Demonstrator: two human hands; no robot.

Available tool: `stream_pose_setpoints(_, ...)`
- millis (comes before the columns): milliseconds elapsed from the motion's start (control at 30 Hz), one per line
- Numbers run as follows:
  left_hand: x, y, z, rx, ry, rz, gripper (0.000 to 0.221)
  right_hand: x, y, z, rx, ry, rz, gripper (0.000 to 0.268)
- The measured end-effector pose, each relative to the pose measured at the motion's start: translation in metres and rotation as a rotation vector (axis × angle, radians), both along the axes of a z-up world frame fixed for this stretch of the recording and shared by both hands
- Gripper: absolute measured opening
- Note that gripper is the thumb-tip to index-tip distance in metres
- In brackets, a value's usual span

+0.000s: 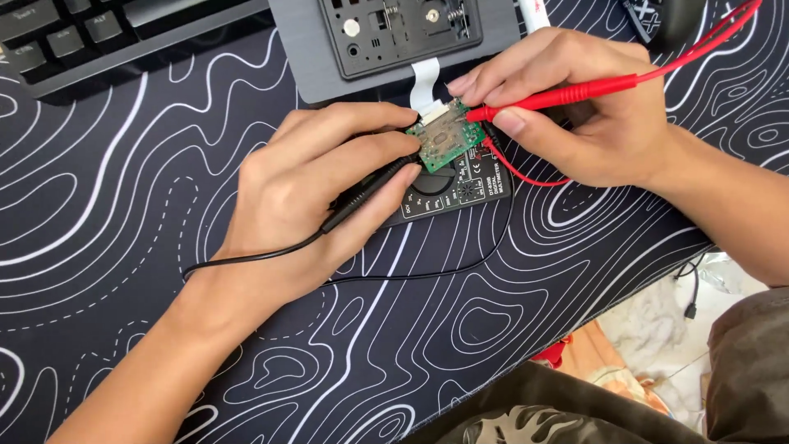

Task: Using a multimeter probe to test various points on a small circuit board at a workbench.

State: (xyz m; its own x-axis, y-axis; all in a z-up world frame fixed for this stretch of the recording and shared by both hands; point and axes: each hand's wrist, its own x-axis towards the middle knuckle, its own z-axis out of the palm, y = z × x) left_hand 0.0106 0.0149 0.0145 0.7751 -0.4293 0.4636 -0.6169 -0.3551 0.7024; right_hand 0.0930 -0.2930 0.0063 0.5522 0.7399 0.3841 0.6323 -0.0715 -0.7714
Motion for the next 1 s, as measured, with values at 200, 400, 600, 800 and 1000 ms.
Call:
stream_pose_setpoints(200,0.0014,-0.0017,0.0031,0.018,-0.025,0.004,0.011,-0.0023,0.0056,0.0098,-0.048,-0.066,0.016,0.01)
stream_pose_setpoints(400,0.0012,-0.0071,0.0029,-0.031,0.003,-0.014,0.011,-0.0024,0.0047,0.0098,-0.068,-0.068,0.017,0.013)
stream_pose_setpoints(600,0.0005,-0.006,0.0048,-0.1,0.096,-0.011,0.013,-0.0024,0.0043,0.0098,-0.075,-0.08,0.018,0.013)
stream_pose_setpoints(800,-0.0002,-0.009,0.0,-0.054,0.077,0.044,0.014,-0.0029,0.0041,0.0081,-0.058,-0.124,0.046,0.013)
stream_pose_setpoints(1000,0.001,-0.0056,0.002,-0.081,0.084,0.005,0.015,-0.0014,0.0014,0.0062,-0.05,-0.121,0.045,0.014)
